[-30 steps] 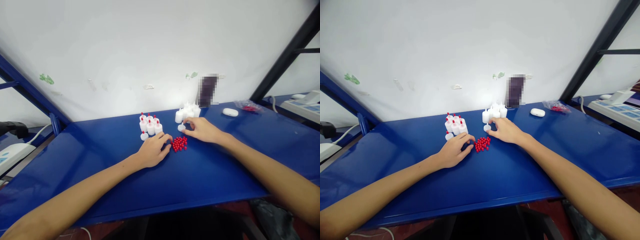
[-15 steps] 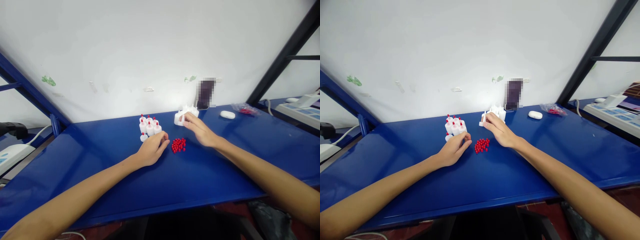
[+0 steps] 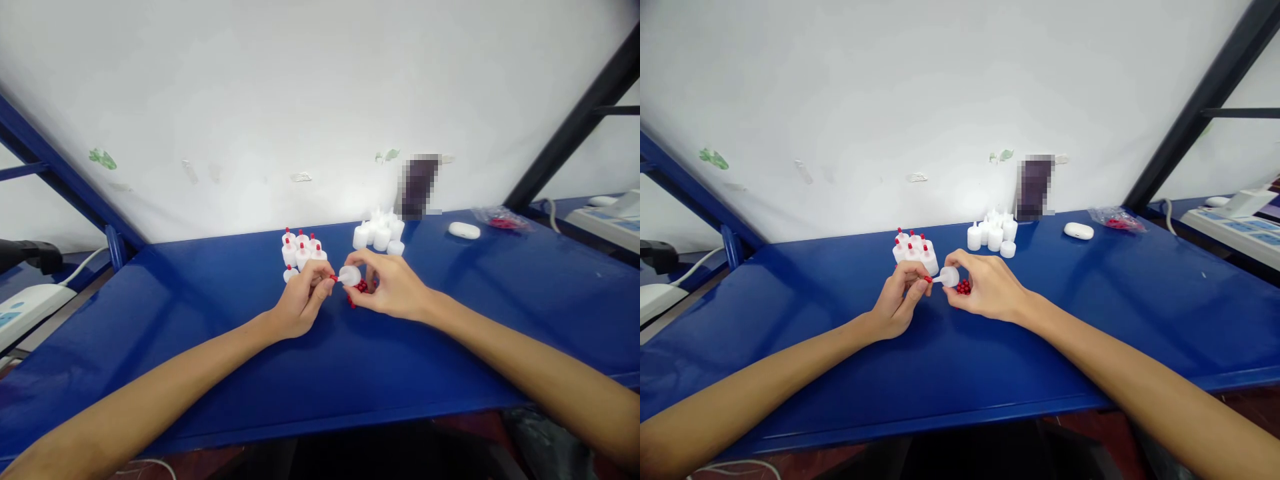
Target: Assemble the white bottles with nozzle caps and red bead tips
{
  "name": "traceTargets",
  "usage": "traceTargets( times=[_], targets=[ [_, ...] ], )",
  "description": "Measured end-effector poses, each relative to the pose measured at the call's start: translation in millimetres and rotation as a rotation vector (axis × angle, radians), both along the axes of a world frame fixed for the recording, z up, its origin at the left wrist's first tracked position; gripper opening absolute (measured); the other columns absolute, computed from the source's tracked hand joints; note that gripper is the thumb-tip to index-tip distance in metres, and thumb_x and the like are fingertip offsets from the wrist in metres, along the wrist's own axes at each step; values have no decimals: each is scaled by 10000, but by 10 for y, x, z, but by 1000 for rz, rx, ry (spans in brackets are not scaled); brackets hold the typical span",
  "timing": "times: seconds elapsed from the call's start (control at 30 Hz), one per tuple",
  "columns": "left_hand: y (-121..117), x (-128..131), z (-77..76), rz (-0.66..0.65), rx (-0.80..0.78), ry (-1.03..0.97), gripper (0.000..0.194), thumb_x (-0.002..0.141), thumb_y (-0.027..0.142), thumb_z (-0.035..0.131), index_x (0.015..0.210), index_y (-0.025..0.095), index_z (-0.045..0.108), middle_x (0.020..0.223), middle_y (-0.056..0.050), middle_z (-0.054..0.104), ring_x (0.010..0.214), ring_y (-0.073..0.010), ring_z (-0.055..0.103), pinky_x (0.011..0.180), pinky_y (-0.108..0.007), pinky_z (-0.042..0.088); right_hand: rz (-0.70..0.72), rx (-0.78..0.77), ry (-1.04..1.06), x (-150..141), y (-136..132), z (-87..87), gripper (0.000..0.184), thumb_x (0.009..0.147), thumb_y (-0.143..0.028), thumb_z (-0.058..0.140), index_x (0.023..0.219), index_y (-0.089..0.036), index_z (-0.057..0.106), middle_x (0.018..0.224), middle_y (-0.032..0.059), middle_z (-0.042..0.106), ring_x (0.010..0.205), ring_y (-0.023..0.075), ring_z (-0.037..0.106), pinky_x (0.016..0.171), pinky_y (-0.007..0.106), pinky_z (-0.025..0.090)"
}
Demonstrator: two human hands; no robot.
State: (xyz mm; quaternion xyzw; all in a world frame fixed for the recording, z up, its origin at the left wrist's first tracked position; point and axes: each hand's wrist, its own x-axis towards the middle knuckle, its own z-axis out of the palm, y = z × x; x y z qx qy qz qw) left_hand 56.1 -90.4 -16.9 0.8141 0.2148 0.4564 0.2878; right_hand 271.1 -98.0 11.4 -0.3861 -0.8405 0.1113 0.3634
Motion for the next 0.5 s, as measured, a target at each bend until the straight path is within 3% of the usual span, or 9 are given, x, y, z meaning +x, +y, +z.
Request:
traceTargets(
  times=[0.17,0.37,0.5],
  targets=[
    [8,5,3,15,86,101,129,1027,295,418,1075,190,476,690,40,488,568,-86,444,545,-211,350,50,-10,63,-9,16,2,243,765,-219,676,974,-236,553,777,-31,675,546,116,594,547,250,472],
    [16,6,0,35,92,87,153,1031,307,403,1088,187,477,694,38,497,568,-88,455,551,-210,363,100,145,68,-4,13,63,250,745,-227,728,941,-226,573,1008,56,656,914,221,615,802,368,498],
    [23,0,-5,9,86,97,154,1029,311,411,1085,186,482,687,37,501,571,-91,463,557,-215,368,98,116,7,22,15,58,259,749,-293,766,935,-217,602,814,13,600,764,188,548,716,348,451]
  ],
)
